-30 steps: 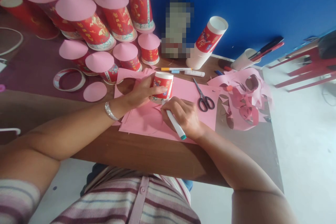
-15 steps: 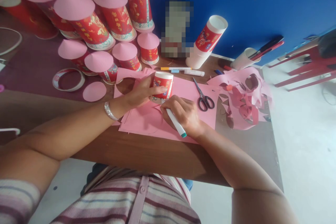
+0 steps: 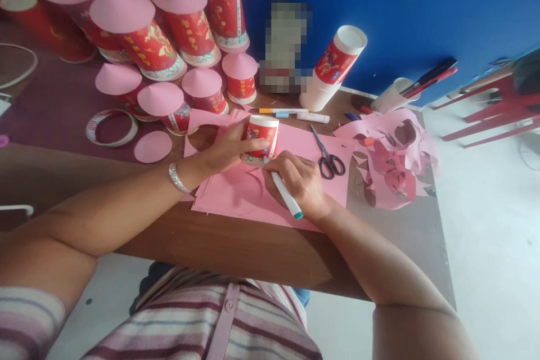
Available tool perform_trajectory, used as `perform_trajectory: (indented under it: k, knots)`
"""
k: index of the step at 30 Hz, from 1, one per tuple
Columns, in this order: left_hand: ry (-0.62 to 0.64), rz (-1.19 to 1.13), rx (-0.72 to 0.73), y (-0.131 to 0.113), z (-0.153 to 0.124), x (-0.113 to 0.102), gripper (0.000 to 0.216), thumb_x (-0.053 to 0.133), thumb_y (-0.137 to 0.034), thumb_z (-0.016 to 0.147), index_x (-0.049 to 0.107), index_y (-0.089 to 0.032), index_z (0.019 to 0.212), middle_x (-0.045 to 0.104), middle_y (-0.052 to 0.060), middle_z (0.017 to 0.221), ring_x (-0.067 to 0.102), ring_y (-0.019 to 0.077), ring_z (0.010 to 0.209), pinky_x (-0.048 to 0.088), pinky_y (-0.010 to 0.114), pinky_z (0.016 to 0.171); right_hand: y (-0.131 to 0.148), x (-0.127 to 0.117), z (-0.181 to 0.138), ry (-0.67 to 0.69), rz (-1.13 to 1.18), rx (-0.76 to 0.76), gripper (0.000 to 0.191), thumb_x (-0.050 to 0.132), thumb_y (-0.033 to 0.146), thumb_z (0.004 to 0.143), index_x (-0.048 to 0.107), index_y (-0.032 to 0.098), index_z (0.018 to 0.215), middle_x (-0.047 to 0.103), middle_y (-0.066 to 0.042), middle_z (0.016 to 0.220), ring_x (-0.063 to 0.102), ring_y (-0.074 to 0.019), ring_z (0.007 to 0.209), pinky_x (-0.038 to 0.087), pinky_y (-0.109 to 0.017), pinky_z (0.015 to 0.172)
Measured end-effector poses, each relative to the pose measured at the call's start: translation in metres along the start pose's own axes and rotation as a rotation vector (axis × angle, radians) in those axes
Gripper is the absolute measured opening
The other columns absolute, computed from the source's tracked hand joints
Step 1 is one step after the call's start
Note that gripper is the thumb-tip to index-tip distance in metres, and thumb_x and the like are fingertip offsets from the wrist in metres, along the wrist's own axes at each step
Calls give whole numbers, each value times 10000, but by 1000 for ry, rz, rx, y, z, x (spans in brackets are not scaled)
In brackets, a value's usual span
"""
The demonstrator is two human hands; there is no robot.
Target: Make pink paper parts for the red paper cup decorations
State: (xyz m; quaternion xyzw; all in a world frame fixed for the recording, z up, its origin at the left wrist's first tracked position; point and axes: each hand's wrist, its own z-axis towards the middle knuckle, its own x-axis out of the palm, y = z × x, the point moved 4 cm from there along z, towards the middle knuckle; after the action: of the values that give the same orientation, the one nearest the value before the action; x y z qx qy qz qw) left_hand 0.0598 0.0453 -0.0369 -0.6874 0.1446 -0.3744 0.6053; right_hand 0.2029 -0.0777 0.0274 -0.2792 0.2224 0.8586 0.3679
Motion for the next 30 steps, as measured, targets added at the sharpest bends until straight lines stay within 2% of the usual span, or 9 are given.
perform_trajectory:
  k: [16, 30]
  knots:
    - [4, -2, 11, -1, 0, -1, 489, 952, -452, 877, 642, -211, 1168, 780, 16, 985, 749, 168, 876, 623, 309, 829, 3, -4, 4, 25, 44, 3, 253, 636, 20, 1028, 596, 266, 987, 689, 61, 770, 638, -109, 597, 479, -248, 552]
    - [2, 7, 8, 0, 0, -1, 494, 947, -468, 869, 632, -218, 1157, 784, 20, 1012, 742, 163, 879, 608, 288, 799, 4, -4, 4, 47, 37, -8, 244, 631, 29, 1039, 595, 269, 1006, 693, 53, 779, 654, -115, 618, 479, -254, 557]
